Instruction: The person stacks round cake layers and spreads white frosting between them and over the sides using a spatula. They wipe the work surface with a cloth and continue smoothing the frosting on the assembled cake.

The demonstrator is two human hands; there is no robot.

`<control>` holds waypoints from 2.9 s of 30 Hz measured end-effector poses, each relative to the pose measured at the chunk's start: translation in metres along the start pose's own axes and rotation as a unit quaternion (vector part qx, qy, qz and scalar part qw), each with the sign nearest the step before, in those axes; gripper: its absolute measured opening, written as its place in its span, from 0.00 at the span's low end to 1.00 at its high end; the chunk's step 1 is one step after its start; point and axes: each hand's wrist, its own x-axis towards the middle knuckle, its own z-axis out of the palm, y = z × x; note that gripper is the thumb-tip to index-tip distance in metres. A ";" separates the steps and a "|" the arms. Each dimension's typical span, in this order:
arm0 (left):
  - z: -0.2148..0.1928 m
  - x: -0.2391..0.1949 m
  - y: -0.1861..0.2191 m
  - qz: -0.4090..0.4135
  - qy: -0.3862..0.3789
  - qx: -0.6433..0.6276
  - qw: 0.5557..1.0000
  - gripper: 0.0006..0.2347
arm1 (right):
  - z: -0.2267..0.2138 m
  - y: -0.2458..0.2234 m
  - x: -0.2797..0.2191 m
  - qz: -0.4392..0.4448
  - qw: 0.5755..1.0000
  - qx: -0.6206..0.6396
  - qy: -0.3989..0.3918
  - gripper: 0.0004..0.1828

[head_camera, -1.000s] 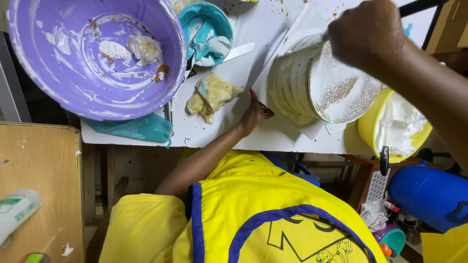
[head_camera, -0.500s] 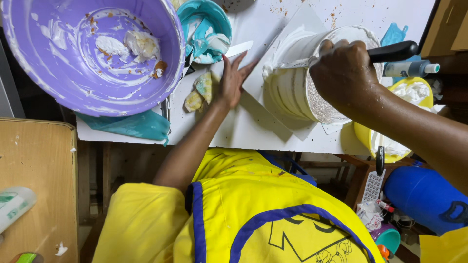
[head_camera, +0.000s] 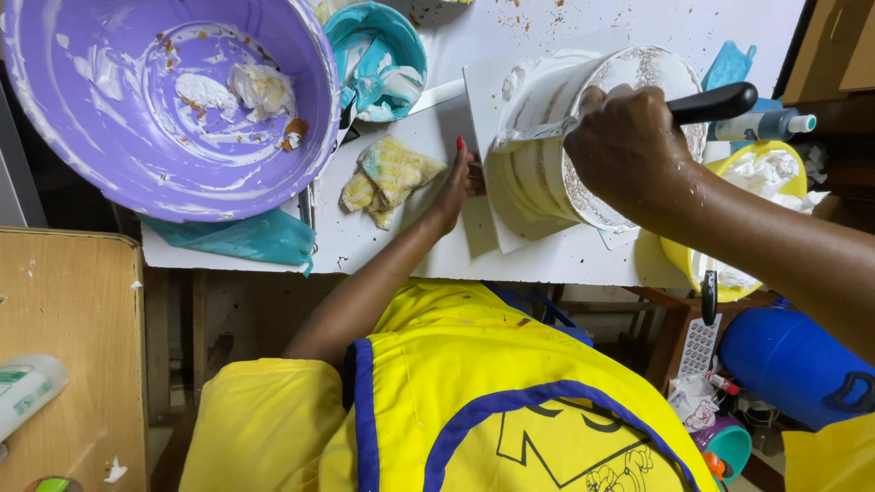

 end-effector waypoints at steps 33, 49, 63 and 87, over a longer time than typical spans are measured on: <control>-0.031 0.064 0.040 0.012 0.027 -0.034 0.999 0.41 | 0.019 -0.045 -0.053 0.014 0.978 -0.128 0.162 0.10; -0.128 -0.178 0.072 0.317 0.209 -0.107 0.919 0.19 | 0.037 -0.114 -0.002 -0.033 0.738 0.664 0.117 0.22; -0.133 -0.164 0.087 0.271 0.286 -0.186 0.900 0.22 | 0.059 -0.241 0.036 -0.050 0.716 0.657 0.230 0.26; -0.194 -0.163 0.060 0.254 0.380 -0.086 0.885 0.18 | 0.168 -0.251 -0.048 -0.018 0.506 0.839 0.201 0.15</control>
